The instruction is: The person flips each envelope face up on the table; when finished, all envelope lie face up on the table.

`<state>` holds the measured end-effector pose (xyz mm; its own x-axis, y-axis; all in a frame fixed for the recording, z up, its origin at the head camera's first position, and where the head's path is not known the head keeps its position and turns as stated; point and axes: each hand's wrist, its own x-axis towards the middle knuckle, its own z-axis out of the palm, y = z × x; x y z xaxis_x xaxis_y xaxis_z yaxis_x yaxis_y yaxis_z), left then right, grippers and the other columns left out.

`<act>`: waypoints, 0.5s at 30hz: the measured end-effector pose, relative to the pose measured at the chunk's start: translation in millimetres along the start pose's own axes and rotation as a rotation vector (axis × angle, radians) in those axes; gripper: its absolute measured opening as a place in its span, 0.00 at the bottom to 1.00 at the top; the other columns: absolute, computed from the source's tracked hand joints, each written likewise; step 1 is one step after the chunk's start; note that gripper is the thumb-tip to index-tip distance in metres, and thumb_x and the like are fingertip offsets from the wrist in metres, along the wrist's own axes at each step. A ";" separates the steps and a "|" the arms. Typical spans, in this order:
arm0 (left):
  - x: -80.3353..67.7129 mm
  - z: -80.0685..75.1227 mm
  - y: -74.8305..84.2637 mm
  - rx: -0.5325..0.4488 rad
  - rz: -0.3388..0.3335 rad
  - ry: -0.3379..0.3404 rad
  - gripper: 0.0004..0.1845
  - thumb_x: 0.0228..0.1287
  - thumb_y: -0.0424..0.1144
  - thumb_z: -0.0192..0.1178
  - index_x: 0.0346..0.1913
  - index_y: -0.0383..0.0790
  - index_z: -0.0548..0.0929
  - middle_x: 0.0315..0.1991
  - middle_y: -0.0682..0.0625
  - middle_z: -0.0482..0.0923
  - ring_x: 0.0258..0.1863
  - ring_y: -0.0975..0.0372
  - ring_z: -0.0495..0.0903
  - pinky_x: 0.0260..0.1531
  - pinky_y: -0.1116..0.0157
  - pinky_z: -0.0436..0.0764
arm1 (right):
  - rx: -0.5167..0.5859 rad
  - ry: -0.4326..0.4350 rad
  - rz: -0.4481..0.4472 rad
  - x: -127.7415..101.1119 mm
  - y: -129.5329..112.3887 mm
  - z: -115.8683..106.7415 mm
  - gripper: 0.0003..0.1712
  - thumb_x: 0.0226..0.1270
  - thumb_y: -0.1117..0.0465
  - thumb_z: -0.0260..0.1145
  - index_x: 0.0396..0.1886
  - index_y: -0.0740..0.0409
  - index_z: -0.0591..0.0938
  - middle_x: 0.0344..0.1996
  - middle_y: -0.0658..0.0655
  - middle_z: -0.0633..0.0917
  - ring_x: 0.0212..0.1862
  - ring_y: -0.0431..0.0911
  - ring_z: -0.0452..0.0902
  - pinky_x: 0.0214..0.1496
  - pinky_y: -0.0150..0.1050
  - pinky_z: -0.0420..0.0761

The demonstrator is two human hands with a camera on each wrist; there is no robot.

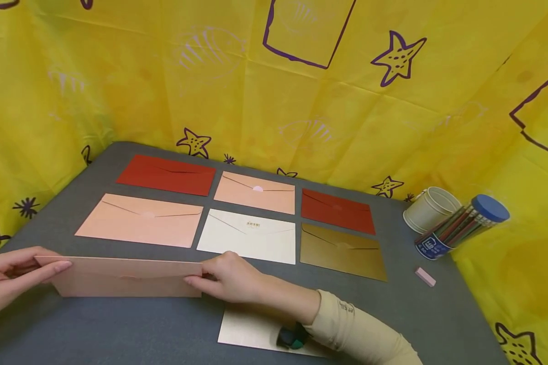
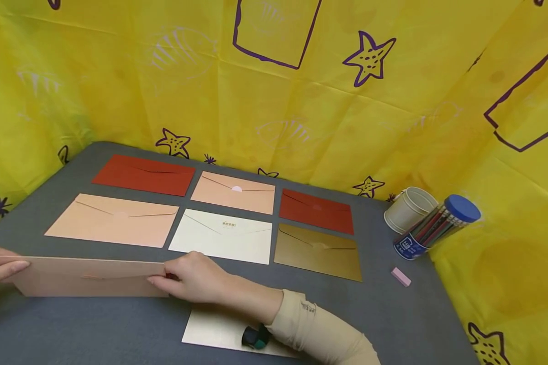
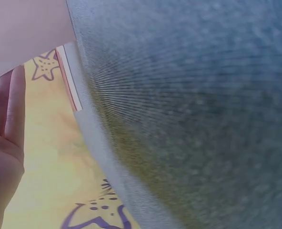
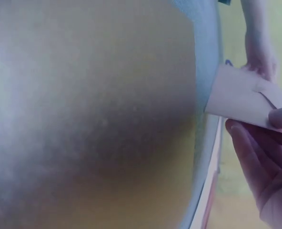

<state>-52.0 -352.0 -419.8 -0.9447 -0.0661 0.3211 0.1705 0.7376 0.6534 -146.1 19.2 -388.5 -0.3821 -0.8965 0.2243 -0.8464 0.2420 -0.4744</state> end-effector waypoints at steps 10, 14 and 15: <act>3.6 2.3 -27.6 -0.105 -0.099 -0.018 0.09 0.63 0.27 0.63 0.45 0.31 0.76 0.27 0.64 0.82 0.23 0.75 0.80 0.20 0.75 0.79 | 0.312 0.060 0.167 11.7 8.9 0.8 0.13 0.65 0.62 0.69 0.47 0.58 0.80 0.26 0.45 0.85 0.26 0.26 0.76 0.30 0.23 0.78; 5.8 3.8 -35.2 0.010 -0.214 -0.049 0.20 0.66 0.34 0.63 0.54 0.23 0.72 0.30 0.48 0.83 0.21 0.73 0.78 0.19 0.74 0.79 | 0.423 0.062 0.254 18.5 10.8 3.7 0.09 0.66 0.63 0.67 0.44 0.58 0.80 0.24 0.46 0.84 0.24 0.28 0.79 0.30 0.27 0.81; 6.5 4.2 -37.3 0.046 -0.243 -0.063 0.23 0.67 0.36 0.63 0.56 0.22 0.71 0.30 0.45 0.82 0.21 0.72 0.77 0.19 0.74 0.79 | 0.427 0.057 0.269 20.4 11.3 4.7 0.08 0.67 0.63 0.67 0.44 0.59 0.80 0.23 0.46 0.84 0.24 0.28 0.80 0.30 0.27 0.81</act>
<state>-65.7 -377.1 -445.0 -0.9724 -0.2038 0.1138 -0.0752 0.7350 0.6739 -161.8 1.9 -393.3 -0.5955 -0.7986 0.0873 -0.4924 0.2770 -0.8251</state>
